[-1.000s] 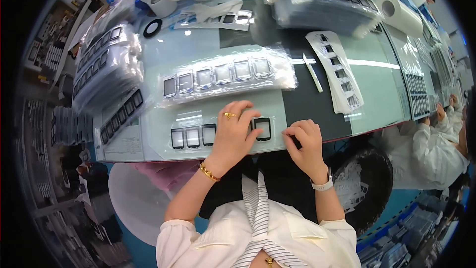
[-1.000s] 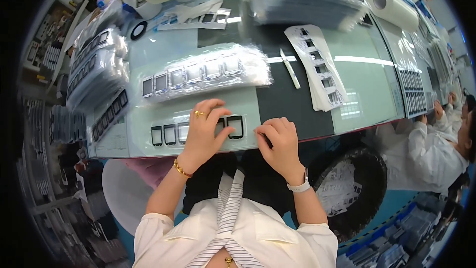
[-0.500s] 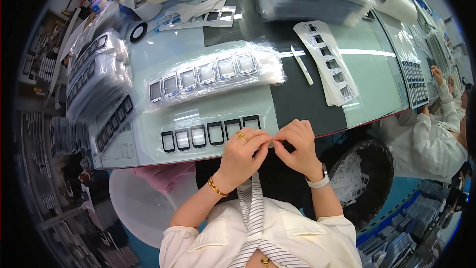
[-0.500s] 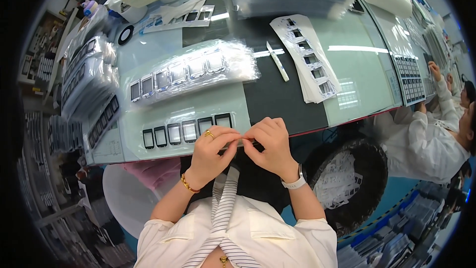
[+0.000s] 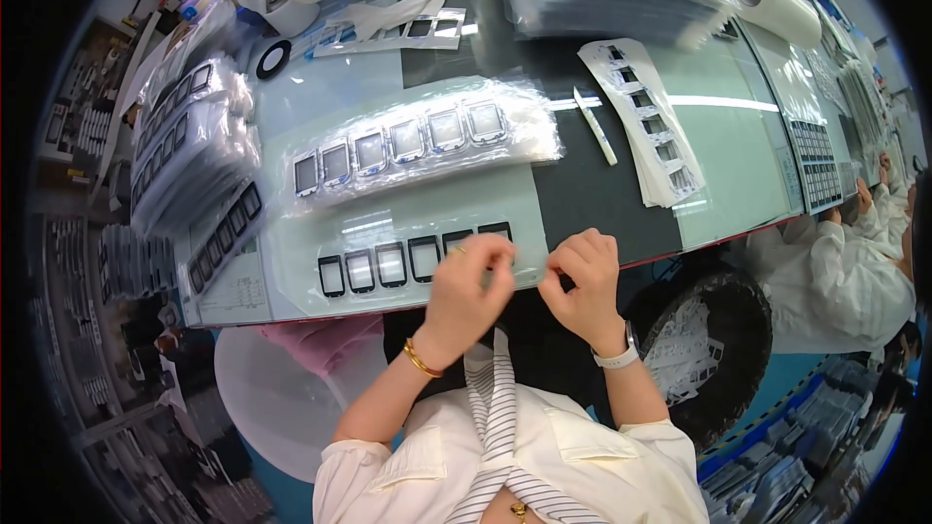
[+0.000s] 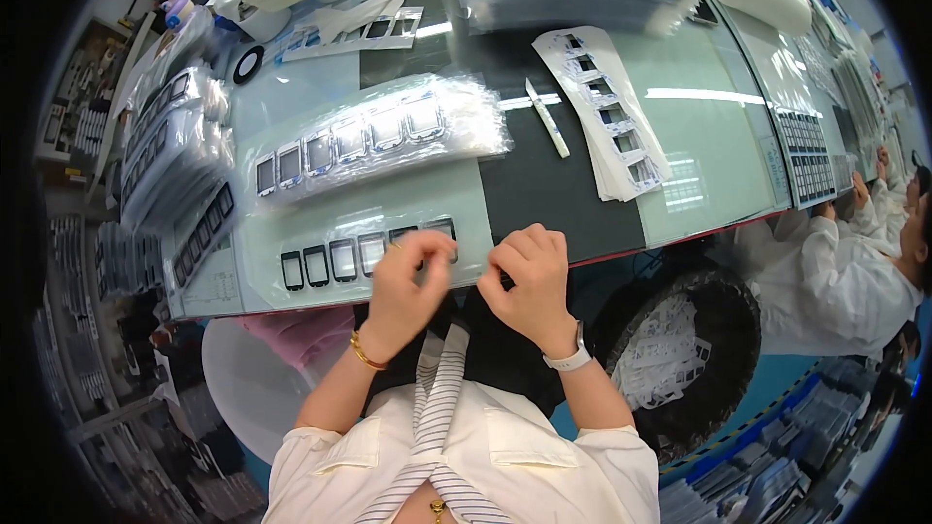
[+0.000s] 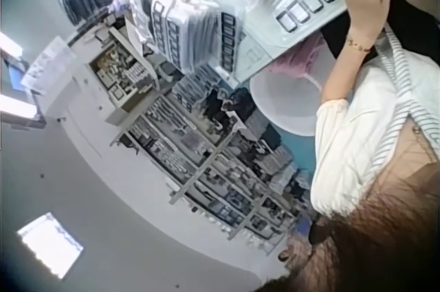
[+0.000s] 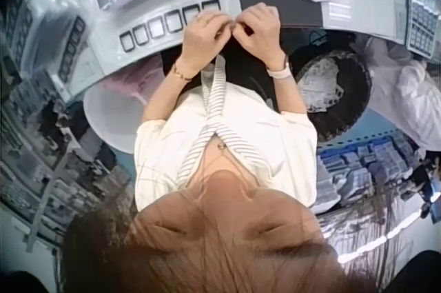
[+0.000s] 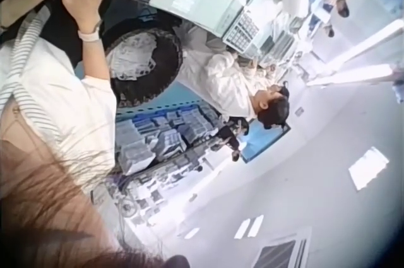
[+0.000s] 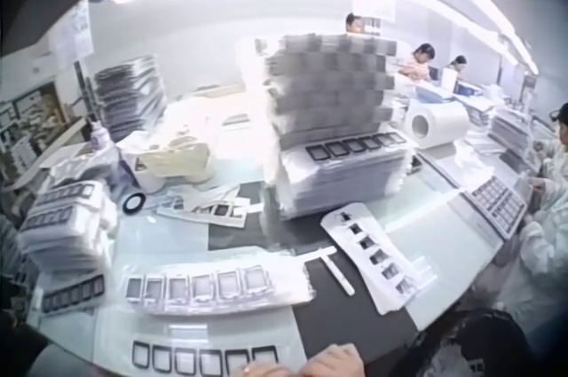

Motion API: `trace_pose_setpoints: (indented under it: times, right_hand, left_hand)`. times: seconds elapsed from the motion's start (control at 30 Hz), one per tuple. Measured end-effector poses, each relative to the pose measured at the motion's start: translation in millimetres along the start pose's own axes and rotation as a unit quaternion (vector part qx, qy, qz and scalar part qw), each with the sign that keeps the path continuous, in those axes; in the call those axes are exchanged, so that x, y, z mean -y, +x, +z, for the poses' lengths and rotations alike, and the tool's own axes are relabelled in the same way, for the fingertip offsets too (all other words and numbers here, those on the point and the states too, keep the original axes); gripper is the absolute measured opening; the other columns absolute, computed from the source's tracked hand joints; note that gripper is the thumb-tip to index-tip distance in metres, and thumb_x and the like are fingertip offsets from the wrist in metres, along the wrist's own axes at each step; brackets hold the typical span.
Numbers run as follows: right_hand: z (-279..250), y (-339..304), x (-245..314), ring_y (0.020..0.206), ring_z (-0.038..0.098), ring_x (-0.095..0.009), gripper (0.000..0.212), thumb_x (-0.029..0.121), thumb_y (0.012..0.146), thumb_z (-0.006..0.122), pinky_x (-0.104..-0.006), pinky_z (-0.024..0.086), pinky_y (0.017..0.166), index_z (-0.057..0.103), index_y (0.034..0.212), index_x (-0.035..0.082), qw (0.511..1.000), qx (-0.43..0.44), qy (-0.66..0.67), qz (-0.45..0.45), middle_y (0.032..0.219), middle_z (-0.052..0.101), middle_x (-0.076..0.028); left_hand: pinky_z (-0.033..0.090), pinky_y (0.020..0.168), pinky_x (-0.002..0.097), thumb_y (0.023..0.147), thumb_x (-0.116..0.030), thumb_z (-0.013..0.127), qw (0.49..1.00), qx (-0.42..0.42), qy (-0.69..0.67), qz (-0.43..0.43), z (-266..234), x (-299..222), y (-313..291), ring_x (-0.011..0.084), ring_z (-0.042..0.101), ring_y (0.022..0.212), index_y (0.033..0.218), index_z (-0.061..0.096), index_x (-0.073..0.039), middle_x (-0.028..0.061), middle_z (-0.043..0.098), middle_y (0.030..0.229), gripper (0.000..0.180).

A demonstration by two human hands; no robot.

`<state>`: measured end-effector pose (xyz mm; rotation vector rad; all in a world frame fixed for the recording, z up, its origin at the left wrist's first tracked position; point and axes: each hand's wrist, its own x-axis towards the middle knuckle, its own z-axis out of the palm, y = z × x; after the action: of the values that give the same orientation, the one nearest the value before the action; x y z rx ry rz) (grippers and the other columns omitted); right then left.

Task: Peeling small electronic components from a black strip and placing them into designated slots in a white tray.

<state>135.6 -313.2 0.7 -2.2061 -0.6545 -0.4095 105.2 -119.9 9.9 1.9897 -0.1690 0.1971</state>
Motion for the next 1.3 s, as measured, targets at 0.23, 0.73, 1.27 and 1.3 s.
trace_pose_setpoints:
  times: [0.23, 0.73, 1.27, 1.3]
  right_hand:
    - [-37, 23, 1, 0.098, 0.059, -0.025, 0.021, 0.011, 0.075, 0.076, -0.0364, 0.044, 0.088, 0.066, 0.092, 0.006, 0.983, 0.134, 0.109, 0.061, 0.102, 0.067, -0.007]
    - [6, 31, -6, 0.089, 0.056, -0.031, 0.020, 0.002, 0.081, 0.074, -0.0416, 0.041, 0.079, 0.054, 0.079, 0.004, 0.997, 0.021, -0.057, 0.045, 0.096, 0.061, -0.010]
    - [1, 28, -12, 0.088, 0.055, -0.030, 0.022, 0.000, 0.084, 0.073, -0.0396, 0.043, 0.080, 0.052, 0.080, 0.001, 0.996, 0.032, -0.076, 0.034, 0.095, 0.057, -0.012]
    - [1, 28, -13, 0.088, 0.055, -0.030, 0.022, 0.000, 0.084, 0.073, -0.0396, 0.043, 0.080, 0.052, 0.080, 0.001, 0.996, 0.031, -0.078, 0.033, 0.095, 0.057, -0.012]
  left_hand:
    - [0.060, 0.089, 0.0292, 0.112, -0.010, 0.048, 0.945, 0.040, -0.254, -0.202, -26, 10, 10, 0.0154, 0.072, 0.102, 0.115, 0.053, -0.001, 0.0167, 0.074, 0.120, 0.011]
    - [0.046, 0.116, 0.0621, 0.108, -0.016, 0.043, 0.734, -0.395, -0.519, -0.189, -197, 83, -79, 0.0417, 0.049, 0.146, 0.111, 0.060, -0.004, 0.0259, 0.051, 0.155, 0.021]
    - [0.033, 0.127, 0.0644, 0.107, -0.011, 0.028, 0.662, -0.560, -0.483, -0.122, -329, 137, -142, 0.0396, 0.040, 0.152, 0.121, 0.055, 0.005, 0.0217, 0.051, 0.157, 0.034]
    - [0.033, 0.127, 0.0644, 0.107, -0.011, 0.028, 0.661, -0.559, -0.485, -0.122, -339, 148, -156, 0.0396, 0.040, 0.152, 0.121, 0.055, 0.005, 0.0217, 0.051, 0.157, 0.034]
